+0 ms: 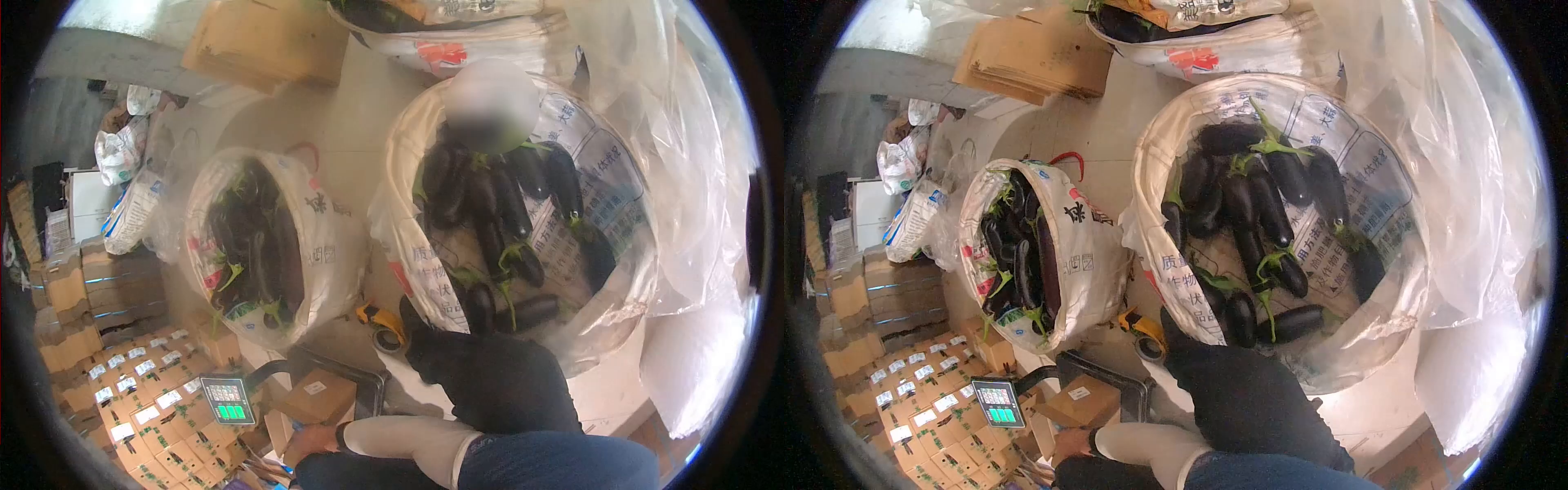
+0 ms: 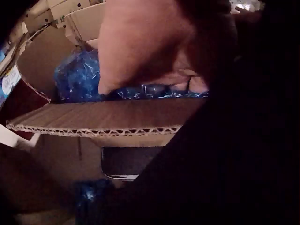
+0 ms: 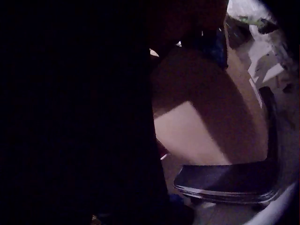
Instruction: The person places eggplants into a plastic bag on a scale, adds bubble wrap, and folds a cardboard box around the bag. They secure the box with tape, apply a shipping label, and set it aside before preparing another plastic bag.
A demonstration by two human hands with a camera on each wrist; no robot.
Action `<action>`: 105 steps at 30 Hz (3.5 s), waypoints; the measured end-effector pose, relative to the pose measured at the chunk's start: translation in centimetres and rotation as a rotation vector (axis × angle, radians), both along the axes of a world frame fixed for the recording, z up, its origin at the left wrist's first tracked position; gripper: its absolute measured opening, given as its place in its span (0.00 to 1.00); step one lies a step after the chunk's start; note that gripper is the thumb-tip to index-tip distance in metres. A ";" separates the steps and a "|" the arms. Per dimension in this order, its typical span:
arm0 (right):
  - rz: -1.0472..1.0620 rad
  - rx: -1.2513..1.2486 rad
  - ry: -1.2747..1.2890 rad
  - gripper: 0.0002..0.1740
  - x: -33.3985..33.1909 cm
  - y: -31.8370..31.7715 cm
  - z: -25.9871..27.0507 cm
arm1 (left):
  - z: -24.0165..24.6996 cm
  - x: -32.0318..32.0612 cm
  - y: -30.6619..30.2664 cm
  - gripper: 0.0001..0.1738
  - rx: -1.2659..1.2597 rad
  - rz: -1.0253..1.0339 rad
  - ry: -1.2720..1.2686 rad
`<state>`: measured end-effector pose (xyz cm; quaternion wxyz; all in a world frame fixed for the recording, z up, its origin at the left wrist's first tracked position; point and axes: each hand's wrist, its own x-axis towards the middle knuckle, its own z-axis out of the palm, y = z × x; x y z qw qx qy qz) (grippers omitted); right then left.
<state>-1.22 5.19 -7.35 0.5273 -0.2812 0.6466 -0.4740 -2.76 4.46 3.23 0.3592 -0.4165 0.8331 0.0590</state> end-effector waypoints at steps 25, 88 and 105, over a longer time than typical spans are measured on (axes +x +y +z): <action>0.233 -0.447 0.745 0.17 -8.0 8.1 2.4 | 1.2 3.2 -1.3 0.28 -0.031 -0.006 0.032; 0.920 0.281 0.708 0.31 -5.6 5.7 2.7 | -6.5 15.7 -2.8 0.38 0.529 0.099 0.472; 0.674 0.129 1.132 0.20 -16.8 9.6 15.3 | -1.3 28.7 -1.9 0.14 -0.023 0.647 1.320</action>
